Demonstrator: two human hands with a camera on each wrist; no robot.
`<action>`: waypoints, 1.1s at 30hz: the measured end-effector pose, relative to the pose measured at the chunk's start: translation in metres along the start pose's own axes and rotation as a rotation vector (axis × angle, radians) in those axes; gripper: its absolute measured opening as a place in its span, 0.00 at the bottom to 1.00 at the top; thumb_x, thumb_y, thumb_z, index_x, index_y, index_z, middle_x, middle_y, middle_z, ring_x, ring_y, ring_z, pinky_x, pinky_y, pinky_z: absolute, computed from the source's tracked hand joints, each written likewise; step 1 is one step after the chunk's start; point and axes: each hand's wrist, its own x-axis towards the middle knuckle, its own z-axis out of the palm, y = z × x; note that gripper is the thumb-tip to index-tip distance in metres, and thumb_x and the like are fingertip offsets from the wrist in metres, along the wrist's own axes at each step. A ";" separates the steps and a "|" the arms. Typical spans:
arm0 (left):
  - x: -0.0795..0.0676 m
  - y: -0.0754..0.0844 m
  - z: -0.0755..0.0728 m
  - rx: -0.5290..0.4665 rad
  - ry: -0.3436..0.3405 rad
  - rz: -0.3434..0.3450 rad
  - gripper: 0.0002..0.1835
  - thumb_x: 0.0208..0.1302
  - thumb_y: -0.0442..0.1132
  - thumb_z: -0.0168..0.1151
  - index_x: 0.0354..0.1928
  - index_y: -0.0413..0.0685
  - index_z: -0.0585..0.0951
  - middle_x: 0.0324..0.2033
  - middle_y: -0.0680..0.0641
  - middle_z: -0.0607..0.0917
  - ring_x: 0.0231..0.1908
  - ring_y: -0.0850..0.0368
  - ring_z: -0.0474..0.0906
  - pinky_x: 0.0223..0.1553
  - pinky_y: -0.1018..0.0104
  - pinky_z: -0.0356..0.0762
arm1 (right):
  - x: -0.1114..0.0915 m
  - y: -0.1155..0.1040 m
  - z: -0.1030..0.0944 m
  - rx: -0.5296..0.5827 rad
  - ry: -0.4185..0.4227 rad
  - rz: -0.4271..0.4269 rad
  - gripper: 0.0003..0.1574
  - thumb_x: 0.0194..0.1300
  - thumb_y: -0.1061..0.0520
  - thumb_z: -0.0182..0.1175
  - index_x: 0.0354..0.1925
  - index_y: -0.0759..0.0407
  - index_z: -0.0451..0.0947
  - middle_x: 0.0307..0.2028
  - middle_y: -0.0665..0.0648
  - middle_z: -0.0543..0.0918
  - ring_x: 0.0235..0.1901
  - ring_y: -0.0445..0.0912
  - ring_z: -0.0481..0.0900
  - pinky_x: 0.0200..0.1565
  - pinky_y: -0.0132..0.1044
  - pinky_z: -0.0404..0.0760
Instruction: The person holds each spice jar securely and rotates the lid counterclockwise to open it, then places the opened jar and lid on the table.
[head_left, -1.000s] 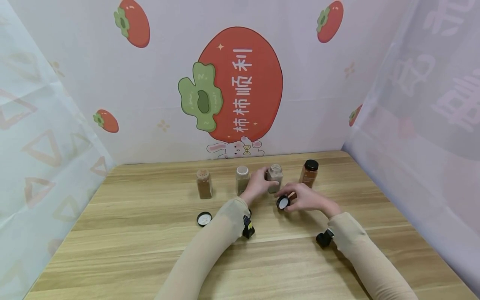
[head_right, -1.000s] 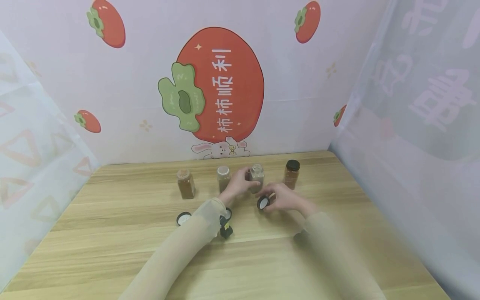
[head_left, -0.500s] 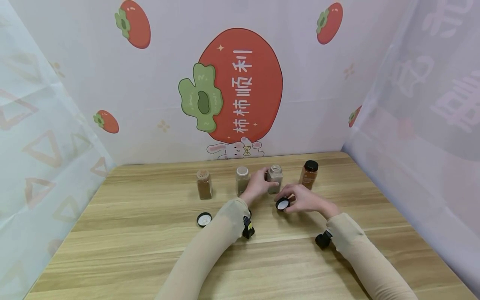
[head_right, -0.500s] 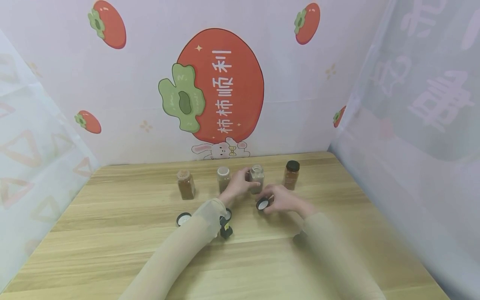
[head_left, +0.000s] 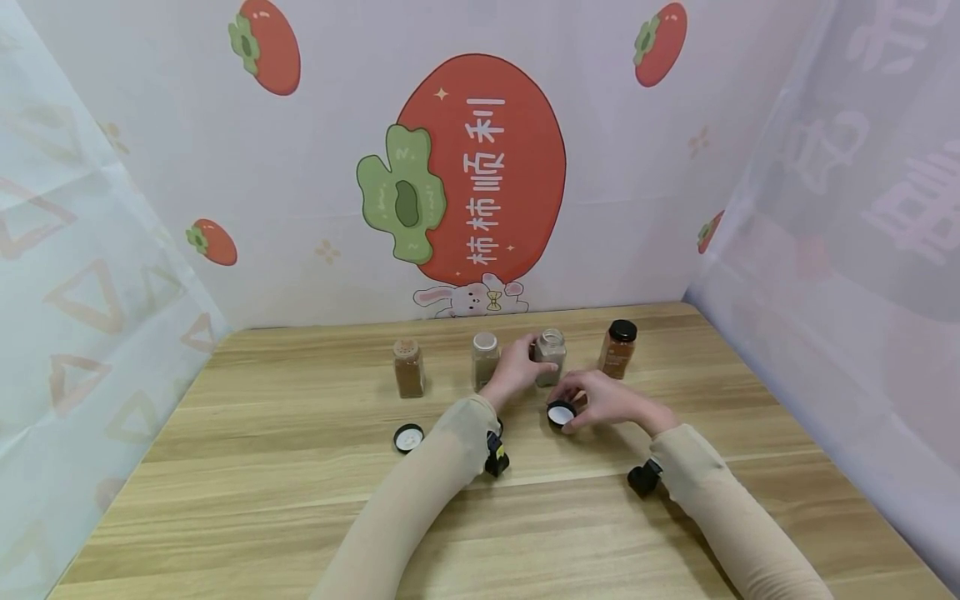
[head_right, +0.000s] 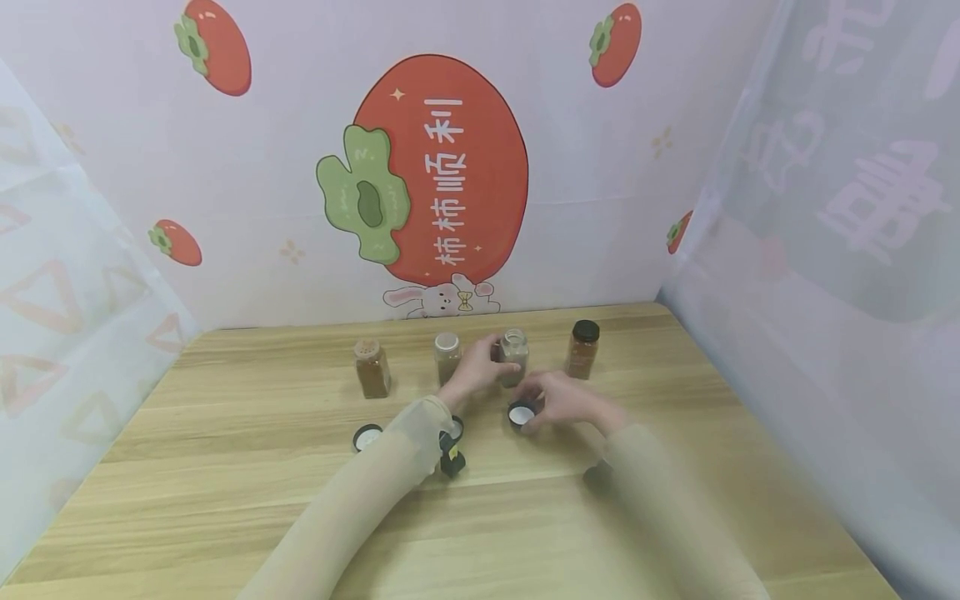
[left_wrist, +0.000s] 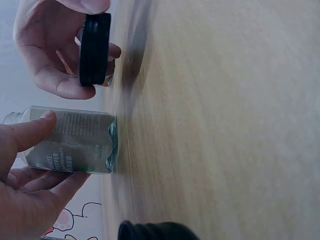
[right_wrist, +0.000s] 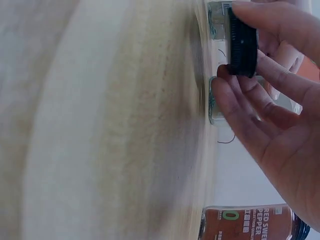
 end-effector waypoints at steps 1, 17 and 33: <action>0.000 0.000 0.000 0.000 0.001 0.001 0.33 0.56 0.41 0.70 0.63 0.44 0.70 0.56 0.44 0.79 0.57 0.52 0.75 0.58 0.59 0.72 | 0.000 -0.001 0.000 -0.009 -0.004 0.000 0.29 0.47 0.52 0.75 0.48 0.60 0.79 0.43 0.54 0.81 0.40 0.45 0.80 0.42 0.36 0.82; 0.001 0.000 0.000 -0.014 -0.007 -0.005 0.33 0.56 0.41 0.69 0.64 0.45 0.70 0.57 0.44 0.79 0.58 0.51 0.74 0.59 0.58 0.72 | 0.004 -0.001 0.002 -0.091 -0.060 0.027 0.31 0.45 0.51 0.76 0.48 0.57 0.79 0.40 0.49 0.82 0.35 0.40 0.77 0.38 0.35 0.78; 0.000 0.000 0.000 0.003 -0.015 -0.016 0.31 0.56 0.42 0.69 0.62 0.45 0.71 0.54 0.44 0.80 0.55 0.51 0.76 0.55 0.58 0.75 | 0.006 0.002 0.002 -0.115 -0.084 0.020 0.30 0.44 0.51 0.76 0.48 0.52 0.80 0.42 0.46 0.82 0.37 0.39 0.76 0.40 0.35 0.77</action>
